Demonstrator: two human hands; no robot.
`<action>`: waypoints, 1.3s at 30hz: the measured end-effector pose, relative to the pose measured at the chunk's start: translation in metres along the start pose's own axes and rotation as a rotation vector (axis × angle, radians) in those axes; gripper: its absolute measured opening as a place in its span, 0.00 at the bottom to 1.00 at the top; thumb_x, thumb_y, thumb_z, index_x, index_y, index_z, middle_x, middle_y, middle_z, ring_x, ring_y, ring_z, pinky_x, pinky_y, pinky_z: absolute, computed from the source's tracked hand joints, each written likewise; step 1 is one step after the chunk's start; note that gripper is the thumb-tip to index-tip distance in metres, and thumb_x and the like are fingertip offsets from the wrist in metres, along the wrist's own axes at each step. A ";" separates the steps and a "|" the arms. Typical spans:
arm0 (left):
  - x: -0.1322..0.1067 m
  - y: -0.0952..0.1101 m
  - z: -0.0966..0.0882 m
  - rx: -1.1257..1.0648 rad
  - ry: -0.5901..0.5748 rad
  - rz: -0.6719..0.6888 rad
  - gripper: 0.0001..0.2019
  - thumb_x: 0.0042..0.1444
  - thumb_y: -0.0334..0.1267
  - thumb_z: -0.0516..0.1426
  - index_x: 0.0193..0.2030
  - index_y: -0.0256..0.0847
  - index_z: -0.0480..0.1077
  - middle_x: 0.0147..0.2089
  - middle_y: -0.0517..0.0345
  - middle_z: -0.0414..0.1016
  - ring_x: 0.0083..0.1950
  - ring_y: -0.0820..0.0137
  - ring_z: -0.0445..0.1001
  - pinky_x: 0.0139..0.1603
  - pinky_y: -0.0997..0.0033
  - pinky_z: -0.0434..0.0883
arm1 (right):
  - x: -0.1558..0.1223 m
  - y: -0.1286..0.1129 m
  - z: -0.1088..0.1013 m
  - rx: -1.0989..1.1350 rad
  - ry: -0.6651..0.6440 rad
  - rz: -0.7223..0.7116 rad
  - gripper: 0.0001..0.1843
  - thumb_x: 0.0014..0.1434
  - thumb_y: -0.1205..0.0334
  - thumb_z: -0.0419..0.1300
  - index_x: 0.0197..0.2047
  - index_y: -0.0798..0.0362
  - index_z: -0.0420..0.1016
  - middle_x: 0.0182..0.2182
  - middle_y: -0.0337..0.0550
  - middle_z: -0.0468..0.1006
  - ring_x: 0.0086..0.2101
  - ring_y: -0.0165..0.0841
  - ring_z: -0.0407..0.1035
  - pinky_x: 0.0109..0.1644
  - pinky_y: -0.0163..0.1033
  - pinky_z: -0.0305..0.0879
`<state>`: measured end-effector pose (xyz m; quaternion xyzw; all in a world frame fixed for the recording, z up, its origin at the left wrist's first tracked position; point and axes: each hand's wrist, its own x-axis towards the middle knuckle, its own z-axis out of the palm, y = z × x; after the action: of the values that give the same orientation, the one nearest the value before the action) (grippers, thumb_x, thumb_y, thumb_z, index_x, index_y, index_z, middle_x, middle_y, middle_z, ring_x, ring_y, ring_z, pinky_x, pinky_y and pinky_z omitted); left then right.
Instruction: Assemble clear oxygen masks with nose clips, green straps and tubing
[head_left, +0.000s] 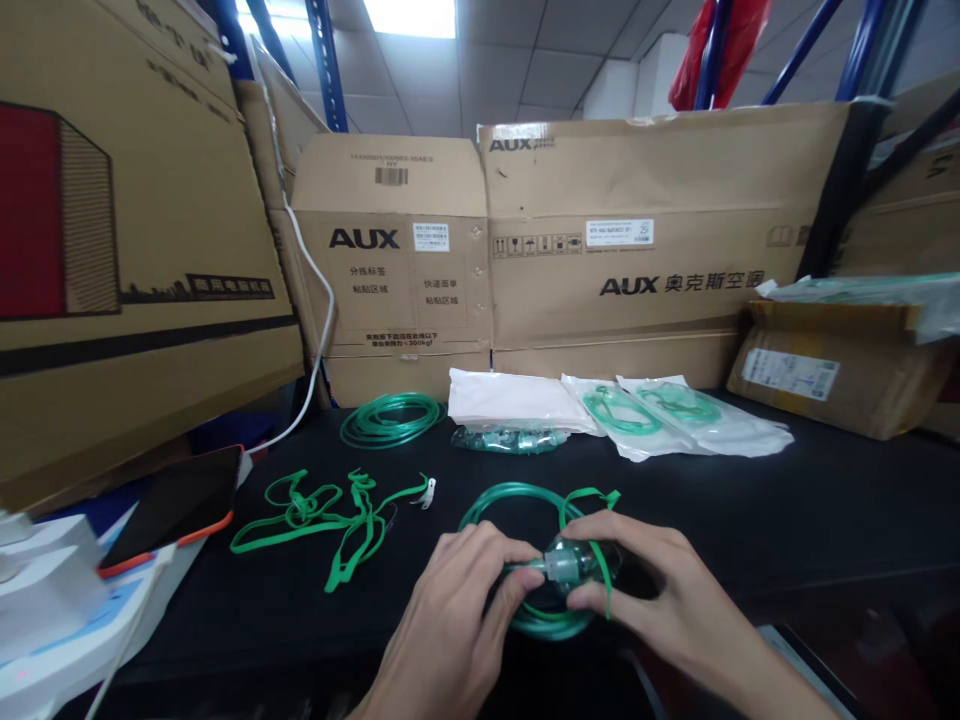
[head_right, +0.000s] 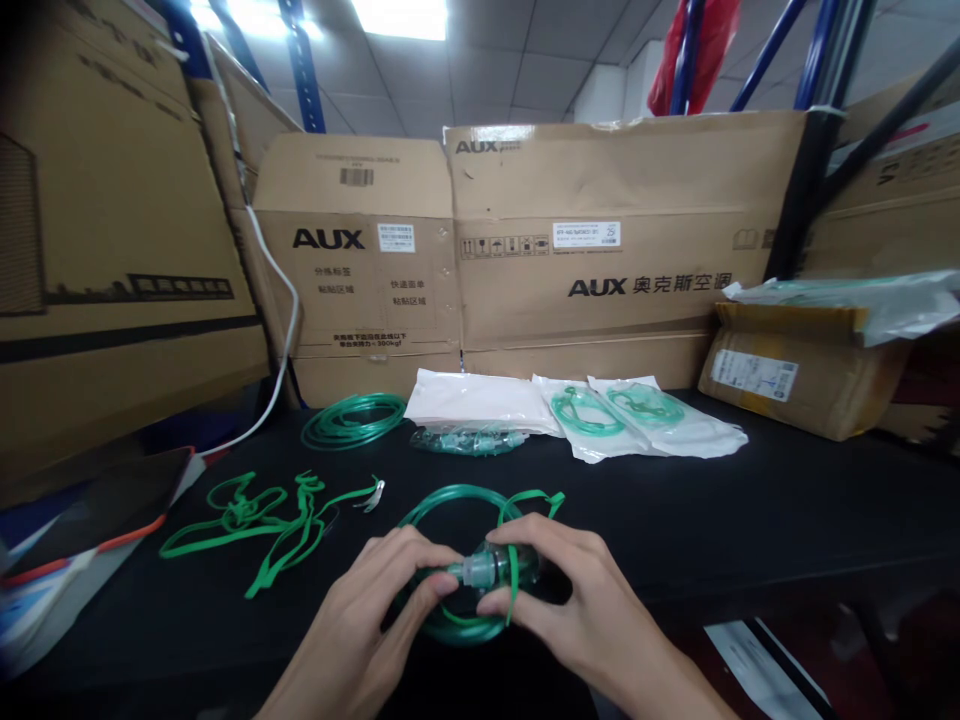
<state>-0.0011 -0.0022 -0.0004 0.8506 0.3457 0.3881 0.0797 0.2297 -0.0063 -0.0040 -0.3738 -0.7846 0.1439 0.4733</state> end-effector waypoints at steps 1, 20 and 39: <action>0.000 -0.001 0.000 -0.007 0.007 0.013 0.08 0.72 0.30 0.53 0.48 0.48 0.71 0.42 0.63 0.77 0.42 0.66 0.75 0.47 0.66 0.66 | 0.000 -0.001 0.000 -0.004 -0.009 0.017 0.13 0.60 0.55 0.72 0.48 0.46 0.79 0.38 0.36 0.85 0.38 0.34 0.81 0.43 0.33 0.76; 0.001 0.000 0.000 0.026 0.220 0.188 0.08 0.69 0.28 0.57 0.50 0.44 0.72 0.43 0.59 0.83 0.42 0.66 0.80 0.51 0.65 0.72 | -0.001 -0.005 -0.001 -0.008 0.010 0.060 0.12 0.62 0.51 0.69 0.47 0.45 0.80 0.38 0.38 0.85 0.38 0.38 0.81 0.43 0.36 0.75; -0.006 0.000 0.012 0.069 0.185 0.094 0.08 0.67 0.25 0.53 0.44 0.43 0.69 0.35 0.59 0.77 0.35 0.66 0.75 0.42 0.65 0.71 | -0.001 0.002 0.004 0.083 -0.019 -0.003 0.12 0.62 0.59 0.71 0.48 0.46 0.78 0.37 0.36 0.83 0.36 0.34 0.78 0.43 0.32 0.73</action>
<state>0.0049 -0.0041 -0.0121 0.8285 0.3246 0.4563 -0.0002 0.2281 -0.0049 -0.0079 -0.3513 -0.7831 0.1791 0.4809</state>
